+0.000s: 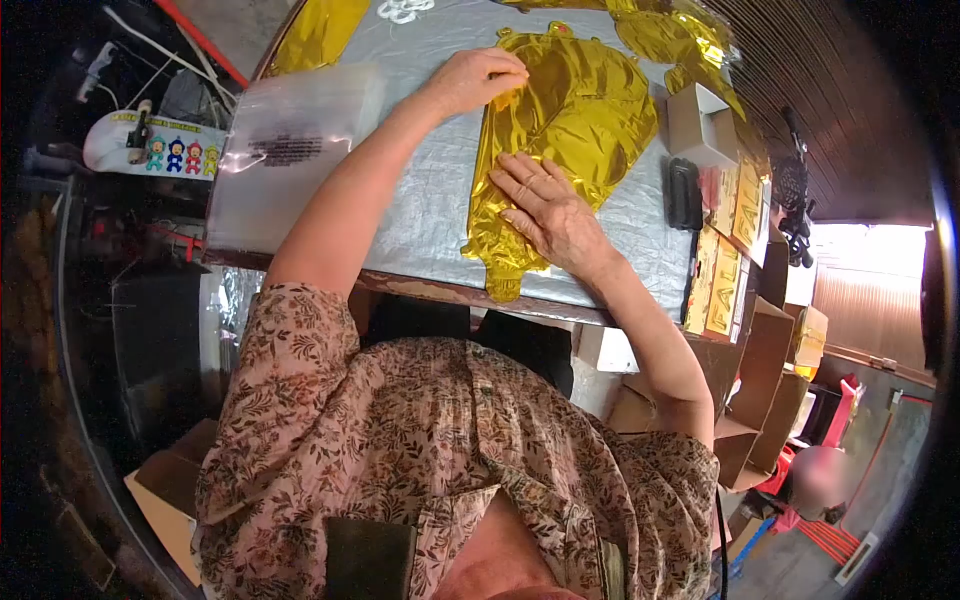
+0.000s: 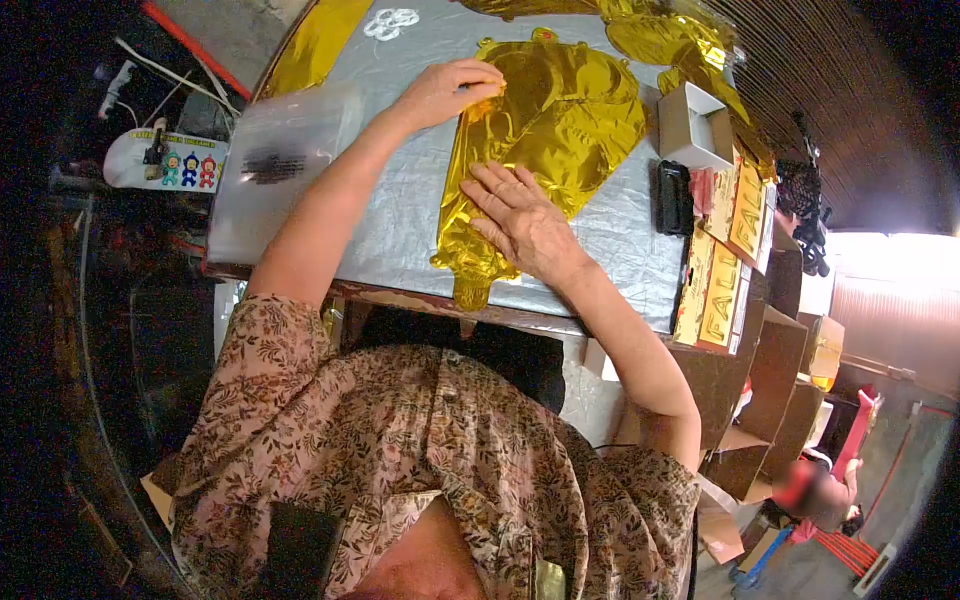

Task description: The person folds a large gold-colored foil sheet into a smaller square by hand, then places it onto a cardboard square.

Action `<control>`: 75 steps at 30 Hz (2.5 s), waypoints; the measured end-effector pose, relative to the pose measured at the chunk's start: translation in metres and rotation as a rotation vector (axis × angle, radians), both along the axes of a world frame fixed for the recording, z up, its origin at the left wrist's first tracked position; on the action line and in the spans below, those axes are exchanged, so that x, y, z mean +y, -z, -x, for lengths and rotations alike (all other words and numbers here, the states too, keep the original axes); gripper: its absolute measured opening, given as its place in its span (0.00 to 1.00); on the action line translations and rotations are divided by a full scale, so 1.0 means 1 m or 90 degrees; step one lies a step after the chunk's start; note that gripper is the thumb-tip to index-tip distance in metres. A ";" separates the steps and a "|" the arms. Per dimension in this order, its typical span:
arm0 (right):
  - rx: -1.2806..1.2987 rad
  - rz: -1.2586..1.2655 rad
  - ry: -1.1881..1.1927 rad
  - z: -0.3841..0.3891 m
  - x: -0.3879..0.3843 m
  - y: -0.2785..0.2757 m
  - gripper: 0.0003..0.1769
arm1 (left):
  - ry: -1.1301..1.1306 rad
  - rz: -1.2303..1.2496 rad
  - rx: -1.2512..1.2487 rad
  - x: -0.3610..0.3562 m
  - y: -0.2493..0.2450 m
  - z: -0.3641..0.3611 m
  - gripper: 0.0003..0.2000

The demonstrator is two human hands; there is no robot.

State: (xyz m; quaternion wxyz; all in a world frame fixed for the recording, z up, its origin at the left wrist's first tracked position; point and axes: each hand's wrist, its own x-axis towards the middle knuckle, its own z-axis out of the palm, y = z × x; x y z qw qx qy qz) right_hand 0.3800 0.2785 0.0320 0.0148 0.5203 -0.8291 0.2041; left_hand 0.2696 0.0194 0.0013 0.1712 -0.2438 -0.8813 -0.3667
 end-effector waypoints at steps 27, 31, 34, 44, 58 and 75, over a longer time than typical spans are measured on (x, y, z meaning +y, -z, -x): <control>-0.030 0.068 0.001 -0.002 0.002 0.004 0.29 | -0.118 -0.123 -0.141 -0.007 -0.006 0.012 0.21; 0.019 0.043 0.068 -0.006 0.001 -0.004 0.33 | -0.135 -0.109 -0.146 -0.005 -0.005 0.012 0.20; 0.075 -0.028 0.047 -0.006 -0.004 -0.010 0.34 | -0.136 -0.113 -0.141 -0.007 -0.006 0.013 0.20; 0.023 -0.059 -0.023 -0.008 -0.007 0.002 0.33 | -0.137 -0.208 -0.299 -0.014 -0.006 0.024 0.18; 0.005 -0.035 -0.022 -0.006 -0.007 0.007 0.31 | -0.013 0.037 0.071 0.060 -0.007 0.025 0.16; -0.240 0.102 -0.044 0.007 0.004 -0.024 0.22 | -0.086 0.171 -0.050 0.071 0.008 0.024 0.25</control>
